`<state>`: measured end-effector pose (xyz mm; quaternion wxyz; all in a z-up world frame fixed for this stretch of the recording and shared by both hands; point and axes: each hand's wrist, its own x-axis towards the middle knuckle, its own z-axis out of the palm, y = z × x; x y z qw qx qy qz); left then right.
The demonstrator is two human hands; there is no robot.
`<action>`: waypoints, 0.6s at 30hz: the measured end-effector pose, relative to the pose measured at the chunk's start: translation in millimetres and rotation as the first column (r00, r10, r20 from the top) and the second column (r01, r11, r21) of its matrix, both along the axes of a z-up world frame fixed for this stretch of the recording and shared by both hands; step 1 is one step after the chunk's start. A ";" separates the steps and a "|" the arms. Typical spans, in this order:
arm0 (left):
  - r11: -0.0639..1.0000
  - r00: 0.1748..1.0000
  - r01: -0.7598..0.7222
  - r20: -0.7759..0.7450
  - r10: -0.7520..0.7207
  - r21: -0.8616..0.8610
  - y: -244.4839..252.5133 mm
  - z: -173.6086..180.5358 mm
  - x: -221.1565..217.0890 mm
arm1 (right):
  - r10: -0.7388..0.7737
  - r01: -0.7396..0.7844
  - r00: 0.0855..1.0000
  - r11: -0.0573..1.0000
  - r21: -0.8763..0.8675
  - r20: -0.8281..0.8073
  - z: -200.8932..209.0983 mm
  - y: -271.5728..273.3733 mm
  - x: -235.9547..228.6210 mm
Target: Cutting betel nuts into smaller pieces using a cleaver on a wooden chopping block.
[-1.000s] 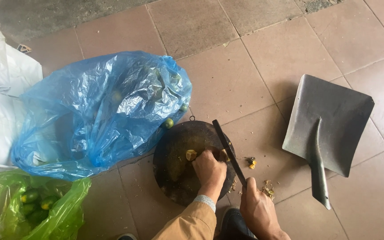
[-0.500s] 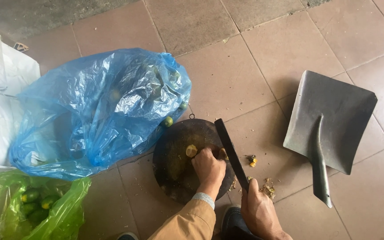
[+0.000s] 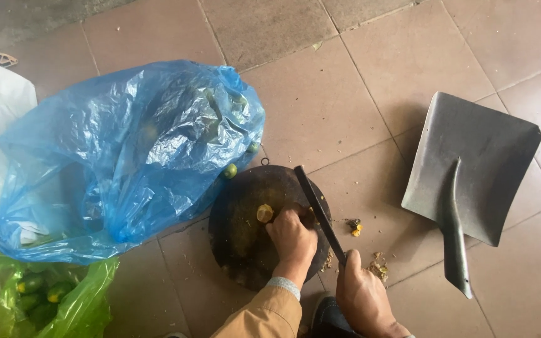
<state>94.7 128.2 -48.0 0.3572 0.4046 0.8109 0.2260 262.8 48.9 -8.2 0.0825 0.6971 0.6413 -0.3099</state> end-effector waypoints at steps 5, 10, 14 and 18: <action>0.999 0.999 0.031 -0.009 -0.031 0.031 5.8 -11.3 -4.9 | 0.006 -0.006 1.000 0.999 0.038 -0.001 0.8 12.7 -5.5; 0.865 0.994 0.052 -0.108 0.003 0.499 -22.9 36.2 -36.2 | -0.051 0.051 0.999 0.998 -0.039 -0.012 19.6 27.3 -4.0; 0.825 0.937 -0.139 -0.198 0.289 0.548 -66.1 63.6 -73.4 | 0.009 0.021 0.994 0.963 0.269 -0.111 27.5 7.4 -4.3; 0.849 0.883 -0.149 -0.318 0.345 0.507 -86.6 61.5 -102.8 | 0.051 -0.054 0.997 0.997 0.063 0.052 -35.4 19.0 -8.0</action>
